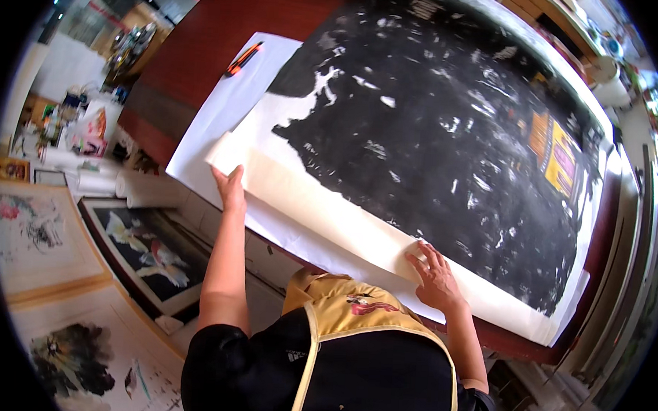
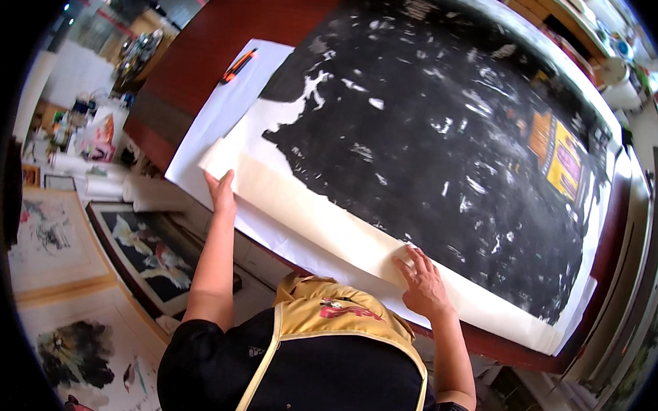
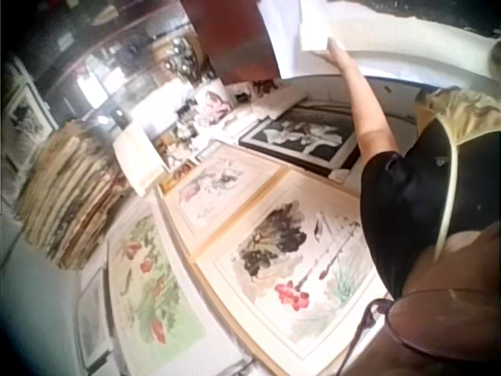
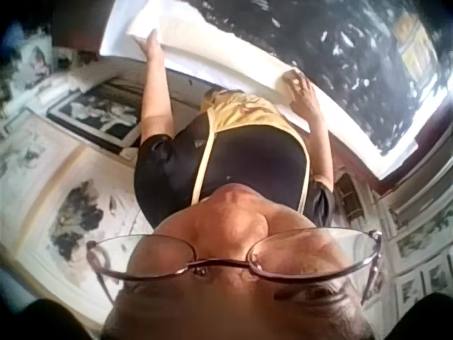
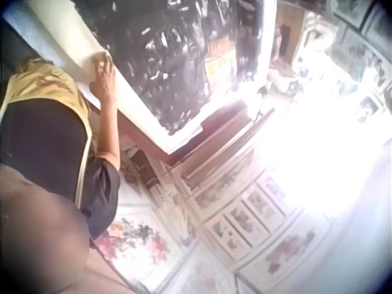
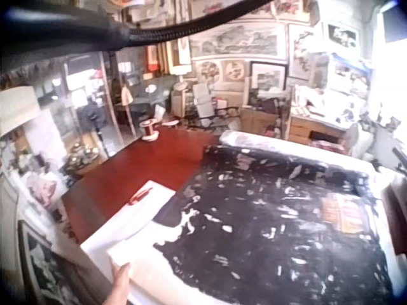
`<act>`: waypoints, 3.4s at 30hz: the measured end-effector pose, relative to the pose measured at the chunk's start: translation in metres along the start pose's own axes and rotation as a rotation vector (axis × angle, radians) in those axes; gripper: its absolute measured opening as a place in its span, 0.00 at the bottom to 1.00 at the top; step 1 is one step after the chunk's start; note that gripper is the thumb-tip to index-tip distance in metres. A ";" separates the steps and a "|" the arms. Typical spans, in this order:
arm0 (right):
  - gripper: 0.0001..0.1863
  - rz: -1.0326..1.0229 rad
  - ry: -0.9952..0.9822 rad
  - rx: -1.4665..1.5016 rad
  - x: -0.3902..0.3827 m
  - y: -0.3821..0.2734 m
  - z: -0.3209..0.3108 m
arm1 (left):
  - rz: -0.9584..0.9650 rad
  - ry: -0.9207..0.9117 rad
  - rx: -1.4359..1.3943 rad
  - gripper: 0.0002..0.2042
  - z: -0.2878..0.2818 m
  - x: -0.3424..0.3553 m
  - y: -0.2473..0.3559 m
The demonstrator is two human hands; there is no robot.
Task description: The person aligns a large dark artwork on a table and applies a strip of beige mounting paper to its edge. They use a small spatula tool to smooth the paper and a ruler to ensure straight alignment. The person then rolls the artwork and the attached paper into a scroll.
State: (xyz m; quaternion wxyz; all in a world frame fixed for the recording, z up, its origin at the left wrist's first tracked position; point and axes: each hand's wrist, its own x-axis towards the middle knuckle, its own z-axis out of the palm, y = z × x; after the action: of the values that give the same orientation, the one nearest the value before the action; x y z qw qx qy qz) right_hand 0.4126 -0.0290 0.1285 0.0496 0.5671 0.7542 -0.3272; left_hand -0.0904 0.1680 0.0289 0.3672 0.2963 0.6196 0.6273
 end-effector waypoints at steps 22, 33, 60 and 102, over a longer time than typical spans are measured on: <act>0.41 0.053 0.117 0.015 -0.005 -0.007 0.020 | -0.020 0.049 0.044 0.33 0.000 -0.001 0.002; 0.41 0.055 0.149 0.016 -0.007 -0.008 0.022 | 0.058 0.010 0.089 0.36 0.001 -0.003 0.013; 0.41 0.096 0.143 0.044 -0.004 -0.012 0.028 | 1.029 -0.715 1.115 0.27 0.073 -0.092 0.018; 0.36 0.379 0.826 0.134 -0.053 0.041 0.069 | 1.078 -0.986 1.092 0.23 0.092 -0.145 -0.020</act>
State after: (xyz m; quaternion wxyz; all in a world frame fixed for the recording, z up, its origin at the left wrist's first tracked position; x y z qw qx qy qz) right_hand 0.4473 -0.1049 0.0798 -0.2330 0.7798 0.5711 -0.1069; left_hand 0.0684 0.0989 0.0264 0.0561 0.9130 0.3807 0.1355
